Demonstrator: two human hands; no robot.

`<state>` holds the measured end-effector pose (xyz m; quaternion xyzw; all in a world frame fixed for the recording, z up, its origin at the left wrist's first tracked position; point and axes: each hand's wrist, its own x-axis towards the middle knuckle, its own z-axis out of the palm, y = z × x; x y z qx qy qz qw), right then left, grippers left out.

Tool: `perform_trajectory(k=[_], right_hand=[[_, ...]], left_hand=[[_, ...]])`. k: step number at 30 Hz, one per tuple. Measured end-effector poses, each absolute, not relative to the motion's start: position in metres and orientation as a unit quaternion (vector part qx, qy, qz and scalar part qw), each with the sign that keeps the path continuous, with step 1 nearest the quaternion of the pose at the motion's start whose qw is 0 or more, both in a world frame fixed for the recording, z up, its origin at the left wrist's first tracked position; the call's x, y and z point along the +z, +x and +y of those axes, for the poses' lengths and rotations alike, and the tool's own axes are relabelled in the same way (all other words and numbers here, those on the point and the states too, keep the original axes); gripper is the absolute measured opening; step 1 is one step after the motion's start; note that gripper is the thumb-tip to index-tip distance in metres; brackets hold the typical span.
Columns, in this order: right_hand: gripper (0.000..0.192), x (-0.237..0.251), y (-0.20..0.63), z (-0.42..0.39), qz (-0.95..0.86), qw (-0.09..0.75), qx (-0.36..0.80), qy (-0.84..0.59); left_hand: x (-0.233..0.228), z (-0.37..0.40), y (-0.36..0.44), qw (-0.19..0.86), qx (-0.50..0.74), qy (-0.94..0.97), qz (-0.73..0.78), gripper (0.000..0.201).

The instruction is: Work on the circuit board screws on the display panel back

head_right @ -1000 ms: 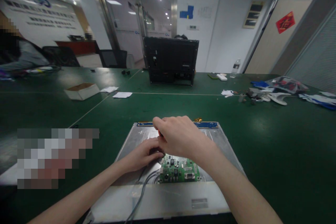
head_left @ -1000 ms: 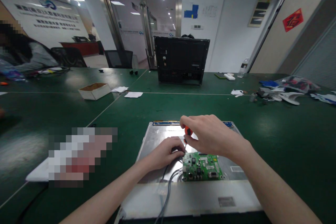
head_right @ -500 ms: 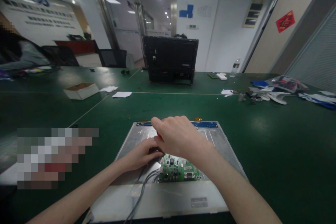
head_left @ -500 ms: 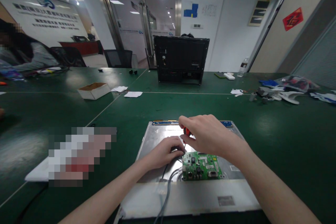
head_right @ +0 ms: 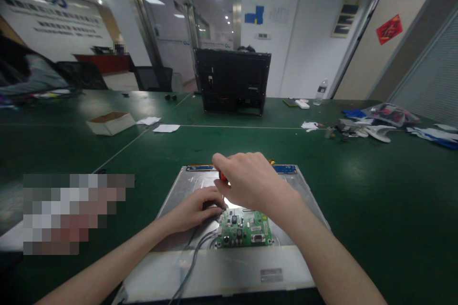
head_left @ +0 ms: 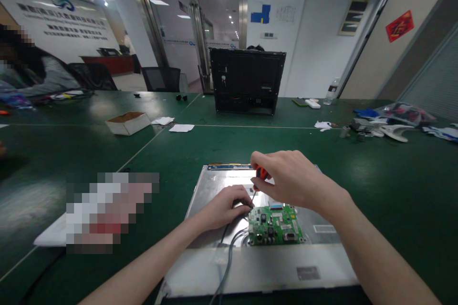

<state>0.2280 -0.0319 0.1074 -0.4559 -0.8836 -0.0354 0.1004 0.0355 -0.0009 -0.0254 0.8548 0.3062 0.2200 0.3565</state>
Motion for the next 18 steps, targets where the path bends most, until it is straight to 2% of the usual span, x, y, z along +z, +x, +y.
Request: perform_trajectory(k=[8,15,18], right_hand=[[0.011,0.113,0.238,-0.030,-0.874,0.105,-0.049,-0.472],[0.011,0.117,0.249,-0.030,-0.865,0.116,-0.070,-0.484],[0.010,0.118,0.250,-0.031,-0.866,0.117,-0.066,-0.481]], left_hand=[[-0.024,-0.002,0.036,0.354,0.246,0.844,0.318,0.011],[-0.031,0.001,0.040,0.240,0.270,0.875,0.321,0.038],[-0.035,0.001,0.042,0.194,0.253,0.890,0.328,0.039]])
